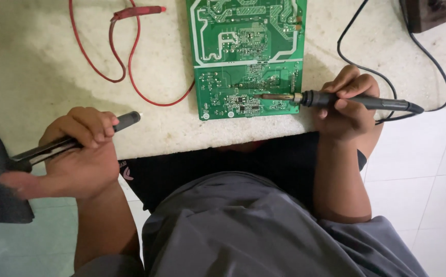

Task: Using a soldering iron and a manual desoldering pump to remove solder from components on a circuit board.

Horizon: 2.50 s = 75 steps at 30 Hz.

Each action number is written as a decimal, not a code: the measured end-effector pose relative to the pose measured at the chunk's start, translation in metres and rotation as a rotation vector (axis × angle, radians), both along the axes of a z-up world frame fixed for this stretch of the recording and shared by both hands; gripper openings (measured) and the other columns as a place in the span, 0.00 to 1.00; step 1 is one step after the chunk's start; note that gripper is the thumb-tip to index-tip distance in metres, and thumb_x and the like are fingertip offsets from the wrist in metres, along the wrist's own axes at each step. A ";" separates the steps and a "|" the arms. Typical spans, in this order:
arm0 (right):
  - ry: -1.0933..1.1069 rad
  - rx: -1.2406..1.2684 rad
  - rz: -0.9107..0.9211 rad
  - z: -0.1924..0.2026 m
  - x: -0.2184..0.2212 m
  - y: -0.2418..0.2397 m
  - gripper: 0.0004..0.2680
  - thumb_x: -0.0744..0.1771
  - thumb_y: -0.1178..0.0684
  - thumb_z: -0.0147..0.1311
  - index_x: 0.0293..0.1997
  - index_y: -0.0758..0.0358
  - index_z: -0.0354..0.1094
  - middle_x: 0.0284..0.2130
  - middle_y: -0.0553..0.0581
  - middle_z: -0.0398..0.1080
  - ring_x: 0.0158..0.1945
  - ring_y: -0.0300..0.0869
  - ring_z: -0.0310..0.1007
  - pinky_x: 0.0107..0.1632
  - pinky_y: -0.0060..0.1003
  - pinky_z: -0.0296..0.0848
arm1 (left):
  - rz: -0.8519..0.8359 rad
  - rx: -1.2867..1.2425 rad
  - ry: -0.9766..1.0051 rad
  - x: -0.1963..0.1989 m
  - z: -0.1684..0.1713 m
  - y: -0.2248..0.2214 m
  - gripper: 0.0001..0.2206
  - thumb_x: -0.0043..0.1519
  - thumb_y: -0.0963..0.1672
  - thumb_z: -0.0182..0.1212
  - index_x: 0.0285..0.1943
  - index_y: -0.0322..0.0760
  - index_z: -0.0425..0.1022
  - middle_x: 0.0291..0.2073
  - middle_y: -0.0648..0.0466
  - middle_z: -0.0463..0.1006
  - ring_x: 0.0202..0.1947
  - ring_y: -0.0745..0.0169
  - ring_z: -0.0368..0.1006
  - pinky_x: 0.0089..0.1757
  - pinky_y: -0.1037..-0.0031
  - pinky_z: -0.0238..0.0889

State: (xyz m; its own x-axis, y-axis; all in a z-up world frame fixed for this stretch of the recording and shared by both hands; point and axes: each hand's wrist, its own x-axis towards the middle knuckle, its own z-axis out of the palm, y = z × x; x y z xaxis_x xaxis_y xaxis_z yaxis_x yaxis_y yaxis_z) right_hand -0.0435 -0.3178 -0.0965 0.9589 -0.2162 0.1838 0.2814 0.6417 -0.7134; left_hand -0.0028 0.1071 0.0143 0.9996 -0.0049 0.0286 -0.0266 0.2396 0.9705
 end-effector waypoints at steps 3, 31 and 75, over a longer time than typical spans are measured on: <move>0.002 -0.046 -0.012 -0.001 0.000 -0.001 0.03 0.63 0.64 0.51 0.35 0.63 0.66 0.35 0.59 0.65 0.19 0.45 0.64 0.22 0.30 0.69 | 0.024 0.063 -0.011 0.001 0.003 -0.008 0.38 0.53 0.70 0.40 0.34 0.36 0.70 0.32 0.48 0.74 0.36 0.55 0.73 0.45 0.67 0.70; -0.085 -0.032 -0.119 -0.034 0.001 -0.011 0.05 0.59 0.66 0.51 0.30 0.69 0.57 0.28 0.70 0.59 0.14 0.49 0.67 0.16 0.32 0.70 | -0.023 -0.027 -0.201 0.014 -0.066 0.002 0.27 0.66 0.64 0.41 0.37 0.41 0.58 0.18 0.57 0.60 0.25 0.60 0.64 0.43 0.72 0.62; 0.019 0.060 -0.196 -0.021 0.003 -0.002 0.04 0.59 0.62 0.51 0.31 0.64 0.61 0.29 0.65 0.64 0.14 0.42 0.65 0.15 0.27 0.65 | -0.099 -0.260 0.008 0.016 0.003 -0.108 0.12 0.61 0.36 0.61 0.46 0.40 0.62 0.35 0.49 0.73 0.38 0.59 0.73 0.48 0.66 0.71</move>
